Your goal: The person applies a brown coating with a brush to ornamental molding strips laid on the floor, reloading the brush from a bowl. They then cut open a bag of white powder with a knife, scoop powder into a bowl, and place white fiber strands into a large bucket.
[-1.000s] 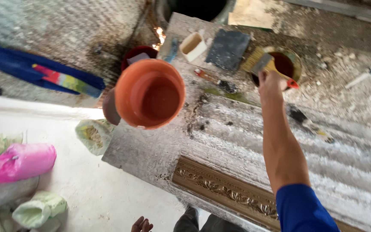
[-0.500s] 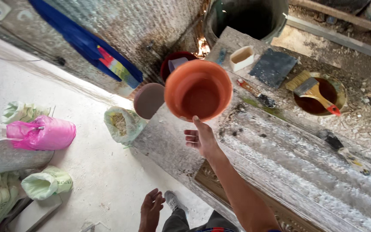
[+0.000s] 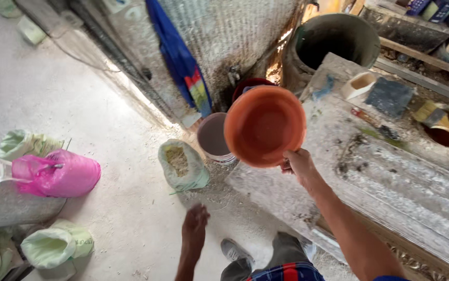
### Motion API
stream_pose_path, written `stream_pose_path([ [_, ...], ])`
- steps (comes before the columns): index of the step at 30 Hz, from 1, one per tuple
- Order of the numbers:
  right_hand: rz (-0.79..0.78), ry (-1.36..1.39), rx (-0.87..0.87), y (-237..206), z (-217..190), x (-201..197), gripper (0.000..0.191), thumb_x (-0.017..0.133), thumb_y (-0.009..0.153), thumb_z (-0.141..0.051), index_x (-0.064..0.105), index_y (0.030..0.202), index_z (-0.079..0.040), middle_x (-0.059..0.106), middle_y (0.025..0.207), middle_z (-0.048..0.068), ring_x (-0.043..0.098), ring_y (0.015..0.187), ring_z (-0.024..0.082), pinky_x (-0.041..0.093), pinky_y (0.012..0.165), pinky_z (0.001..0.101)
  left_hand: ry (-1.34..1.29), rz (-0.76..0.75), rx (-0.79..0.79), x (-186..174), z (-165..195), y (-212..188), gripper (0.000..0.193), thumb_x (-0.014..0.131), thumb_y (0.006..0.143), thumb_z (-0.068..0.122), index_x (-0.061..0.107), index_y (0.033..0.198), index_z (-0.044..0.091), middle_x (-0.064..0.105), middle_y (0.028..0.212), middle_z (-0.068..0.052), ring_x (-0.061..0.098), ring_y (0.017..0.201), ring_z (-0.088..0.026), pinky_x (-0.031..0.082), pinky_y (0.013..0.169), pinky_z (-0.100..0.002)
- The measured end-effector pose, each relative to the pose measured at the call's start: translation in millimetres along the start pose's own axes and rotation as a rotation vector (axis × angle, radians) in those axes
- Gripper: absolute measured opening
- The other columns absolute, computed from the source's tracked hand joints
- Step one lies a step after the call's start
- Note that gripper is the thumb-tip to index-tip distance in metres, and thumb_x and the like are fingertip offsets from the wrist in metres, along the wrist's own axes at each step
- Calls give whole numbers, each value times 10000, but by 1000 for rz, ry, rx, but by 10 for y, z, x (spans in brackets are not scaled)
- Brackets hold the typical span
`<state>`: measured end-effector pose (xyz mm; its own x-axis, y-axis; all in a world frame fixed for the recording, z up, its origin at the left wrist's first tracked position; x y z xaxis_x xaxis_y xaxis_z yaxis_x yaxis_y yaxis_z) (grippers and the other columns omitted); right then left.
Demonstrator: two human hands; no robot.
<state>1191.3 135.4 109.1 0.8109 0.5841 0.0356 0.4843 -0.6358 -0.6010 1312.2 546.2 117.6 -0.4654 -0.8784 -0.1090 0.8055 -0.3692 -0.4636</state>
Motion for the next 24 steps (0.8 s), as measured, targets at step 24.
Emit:
stream_pose_path([
  [24, -513, -646, 114, 2663, 34, 1760, 608, 551, 1014, -586, 694, 1026, 4, 658, 709, 77, 682, 647, 221, 587, 587, 379, 310, -391, -461, -18, 1099, 3358, 638, 539, 905, 202, 330, 1506, 159, 716, 951, -158, 656, 554, -215, 543, 442, -344],
])
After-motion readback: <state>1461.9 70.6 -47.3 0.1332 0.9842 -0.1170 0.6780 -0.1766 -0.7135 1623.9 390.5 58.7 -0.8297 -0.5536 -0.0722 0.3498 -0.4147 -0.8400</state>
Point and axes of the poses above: each hand's wrist, its own y-axis towards the middle knuckle, its own x-axis out of the palm, z = x × y, the point moved 5 cm from there along y, towards the middle knuckle
